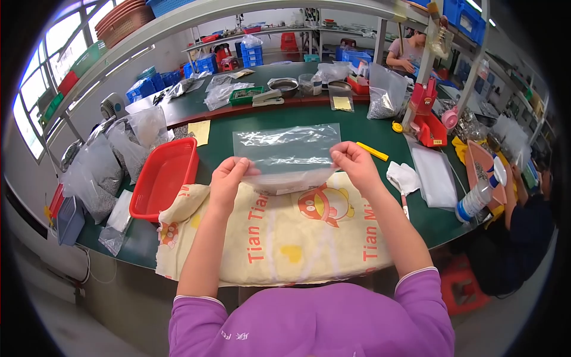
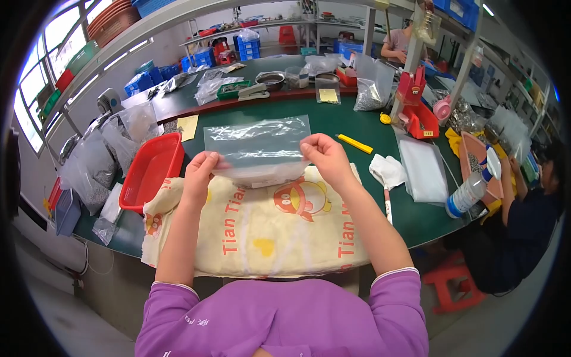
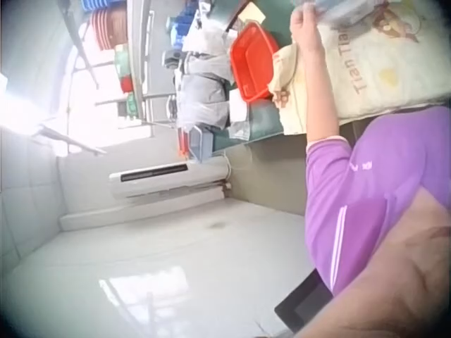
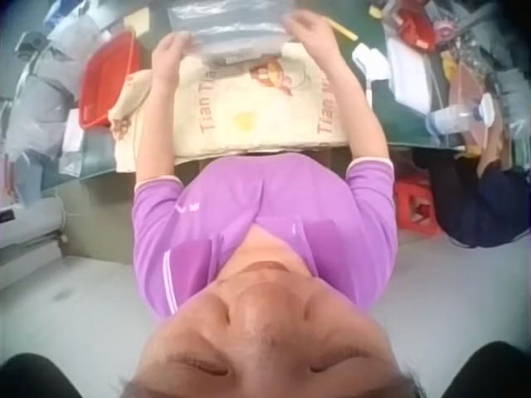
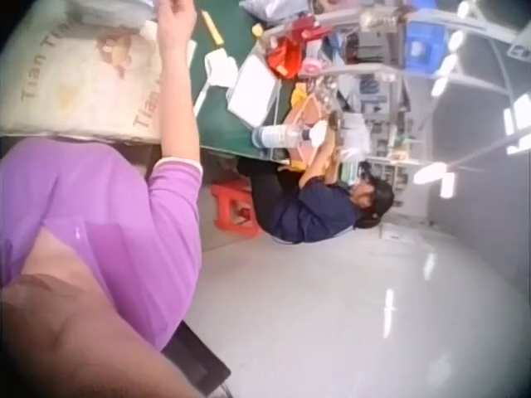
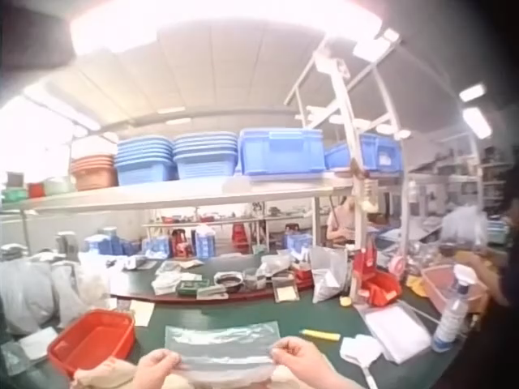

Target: Sorting small metal hardware components, writing on labels, and placing them into sealable plastic bags.

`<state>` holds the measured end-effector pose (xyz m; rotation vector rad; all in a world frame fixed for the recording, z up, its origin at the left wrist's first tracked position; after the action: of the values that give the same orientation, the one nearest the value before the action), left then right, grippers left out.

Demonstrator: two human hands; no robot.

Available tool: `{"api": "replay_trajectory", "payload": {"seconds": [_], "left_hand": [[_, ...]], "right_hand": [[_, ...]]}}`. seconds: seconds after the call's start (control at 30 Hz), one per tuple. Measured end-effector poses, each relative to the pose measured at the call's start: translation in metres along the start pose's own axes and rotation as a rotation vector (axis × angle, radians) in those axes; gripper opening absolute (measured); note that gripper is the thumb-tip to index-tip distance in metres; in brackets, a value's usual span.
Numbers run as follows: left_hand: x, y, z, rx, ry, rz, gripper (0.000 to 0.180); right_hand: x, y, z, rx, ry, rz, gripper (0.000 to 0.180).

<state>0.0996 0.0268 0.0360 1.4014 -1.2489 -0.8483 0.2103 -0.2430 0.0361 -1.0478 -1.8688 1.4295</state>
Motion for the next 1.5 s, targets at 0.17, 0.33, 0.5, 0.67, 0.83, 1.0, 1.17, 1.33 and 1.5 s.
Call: {"api": "replay_trajectory", "payload": {"seconds": [0.17, 0.33, 0.5, 0.67, 0.83, 1.0, 1.17, 1.33, 1.5], "left_hand": [[0.011, 0.008, 0.002, 0.157, 0.129, -0.022, 0.040], [0.005, 0.006, 0.011, 0.122, 0.034, -0.067, 0.032], [0.015, 0.036, 0.029, 0.313, -0.150, -0.669, 0.034], [0.001, 0.026, 0.021, 0.408, -0.130, -1.140, 0.016], [-0.014, 0.018, -0.015, 0.335, -0.087, -0.789, 0.014], [-0.003, 0.041, -0.045, 0.287, -0.028, -0.474, 0.020], [0.010, 0.064, -0.009, 0.413, -0.053, -0.453, 0.019], [-0.001, 0.004, 0.026, 0.072, -0.138, -0.554, 0.016], [0.047, 0.076, 0.025, 0.531, -0.201, -1.109, 0.032]], "right_hand": [[0.006, -0.008, 0.010, -0.121, 0.117, 0.034, 0.026], [0.003, -0.009, 0.013, -0.016, 0.033, -0.004, 0.015], [0.006, -0.033, 0.022, 0.019, -0.051, 0.274, 0.036], [-0.005, -0.031, 0.020, -0.250, -0.045, 0.952, 0.018], [-0.010, -0.006, -0.011, -0.437, 0.090, 0.649, 0.013], [-0.001, -0.017, -0.045, -0.361, 0.149, 0.220, 0.016], [0.019, -0.045, -0.011, -0.535, 0.343, 0.226, 0.018], [0.014, 0.034, 0.022, -0.415, 0.306, 0.446, 0.018], [0.012, 0.019, 0.026, -0.529, 0.267, 0.390, 0.015]]}}
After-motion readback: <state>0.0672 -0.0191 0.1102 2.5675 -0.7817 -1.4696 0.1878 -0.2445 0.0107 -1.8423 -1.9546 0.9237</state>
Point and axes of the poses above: each hand's wrist, its own z-axis away from the middle knuckle, its own x-axis out of the palm, y = z × x, the point moved 1 cm from there along -z, towards the middle knuckle, and after that the axes turned 6 degrees about -y, right-handed, at the moved point
